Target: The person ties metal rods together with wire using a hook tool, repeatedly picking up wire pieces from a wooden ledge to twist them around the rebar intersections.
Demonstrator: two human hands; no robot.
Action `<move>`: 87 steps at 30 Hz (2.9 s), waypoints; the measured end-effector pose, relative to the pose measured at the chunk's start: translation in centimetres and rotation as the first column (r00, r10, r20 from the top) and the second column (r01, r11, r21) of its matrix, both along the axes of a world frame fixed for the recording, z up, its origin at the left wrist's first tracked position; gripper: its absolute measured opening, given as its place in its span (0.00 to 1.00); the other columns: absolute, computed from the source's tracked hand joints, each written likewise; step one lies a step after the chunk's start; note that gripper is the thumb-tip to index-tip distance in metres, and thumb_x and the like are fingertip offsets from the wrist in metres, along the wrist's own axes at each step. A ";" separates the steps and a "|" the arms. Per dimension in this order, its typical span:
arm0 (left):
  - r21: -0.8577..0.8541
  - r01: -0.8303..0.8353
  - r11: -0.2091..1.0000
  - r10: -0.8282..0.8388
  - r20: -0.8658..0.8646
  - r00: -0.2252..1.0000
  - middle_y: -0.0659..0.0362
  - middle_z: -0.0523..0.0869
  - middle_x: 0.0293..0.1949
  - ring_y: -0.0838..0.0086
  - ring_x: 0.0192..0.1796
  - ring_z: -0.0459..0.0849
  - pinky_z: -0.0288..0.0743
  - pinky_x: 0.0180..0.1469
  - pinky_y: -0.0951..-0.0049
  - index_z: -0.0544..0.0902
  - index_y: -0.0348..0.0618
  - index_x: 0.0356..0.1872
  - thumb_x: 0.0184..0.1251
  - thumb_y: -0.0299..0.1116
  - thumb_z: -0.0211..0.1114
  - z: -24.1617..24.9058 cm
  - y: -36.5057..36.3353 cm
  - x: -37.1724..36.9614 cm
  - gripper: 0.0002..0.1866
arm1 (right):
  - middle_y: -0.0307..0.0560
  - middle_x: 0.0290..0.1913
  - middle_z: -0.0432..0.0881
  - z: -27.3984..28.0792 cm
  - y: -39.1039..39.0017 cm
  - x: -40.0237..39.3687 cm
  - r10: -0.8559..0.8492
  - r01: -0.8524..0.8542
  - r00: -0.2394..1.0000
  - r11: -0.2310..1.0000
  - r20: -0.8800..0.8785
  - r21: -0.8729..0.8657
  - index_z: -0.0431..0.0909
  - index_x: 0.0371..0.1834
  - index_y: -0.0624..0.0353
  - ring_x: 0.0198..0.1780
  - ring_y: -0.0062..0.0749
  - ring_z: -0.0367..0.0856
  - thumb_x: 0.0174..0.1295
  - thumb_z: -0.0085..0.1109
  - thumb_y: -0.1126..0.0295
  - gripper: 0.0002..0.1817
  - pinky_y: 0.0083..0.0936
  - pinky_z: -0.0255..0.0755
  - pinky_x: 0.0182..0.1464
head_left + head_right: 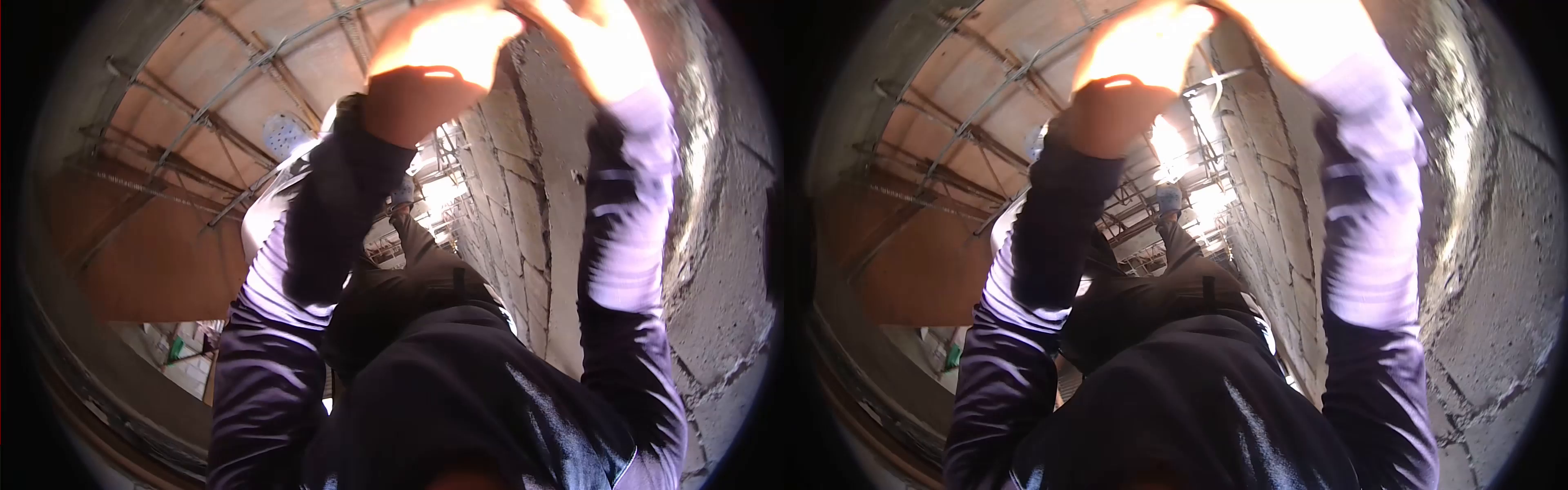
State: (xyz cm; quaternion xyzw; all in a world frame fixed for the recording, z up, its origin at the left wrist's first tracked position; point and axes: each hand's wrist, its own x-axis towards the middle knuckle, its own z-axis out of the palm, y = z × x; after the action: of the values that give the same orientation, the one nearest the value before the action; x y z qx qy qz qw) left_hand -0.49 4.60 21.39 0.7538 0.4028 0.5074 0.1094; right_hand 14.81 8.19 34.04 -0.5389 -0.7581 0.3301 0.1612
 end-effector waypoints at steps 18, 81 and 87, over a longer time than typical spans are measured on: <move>0.010 0.778 0.628 0.128 0.985 -0.116 0.56 0.87 0.40 0.72 0.42 0.86 0.82 0.43 0.71 0.82 0.32 0.47 0.71 0.30 0.64 -1.1 -3.3 3.2 0.11 | 0.43 0.41 0.82 -9.5 -7.8 -0.1 -0.712 0.178 0.430 0.670 -0.555 -0.721 0.71 0.66 0.63 0.32 0.20 0.79 0.77 0.52 0.67 0.19 0.20 0.78 0.32; -0.467 0.305 0.830 0.365 0.868 0.337 0.67 0.66 0.25 0.82 0.26 0.63 0.61 0.33 0.77 0.73 0.30 0.60 0.82 0.39 0.57 -0.2 0.6 -9.9 0.20 | 0.55 0.55 0.86 -33.4 5.2 -8.3 -0.089 0.165 0.964 0.939 0.249 -0.303 0.84 0.59 0.47 0.58 0.54 0.84 0.59 0.56 0.64 0.23 0.39 0.77 0.63; -0.510 0.447 0.735 0.455 0.859 0.233 0.68 0.62 0.24 0.82 0.25 0.59 0.58 0.31 0.77 0.73 0.36 0.55 0.83 0.39 0.55 -1.6 1.4 -8.7 0.16 | 0.58 0.54 0.86 -31.8 4.9 -8.2 -0.064 0.151 0.967 0.925 0.248 -0.350 0.82 0.62 0.47 0.57 0.54 0.84 0.58 0.55 0.65 0.26 0.38 0.77 0.63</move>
State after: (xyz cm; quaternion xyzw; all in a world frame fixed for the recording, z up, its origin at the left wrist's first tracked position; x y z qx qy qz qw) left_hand -9.20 5.95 19.77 0.1691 0.3994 0.6736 0.5985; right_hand 6.58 13.13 2.25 -0.6354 -0.6660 0.3907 -0.0135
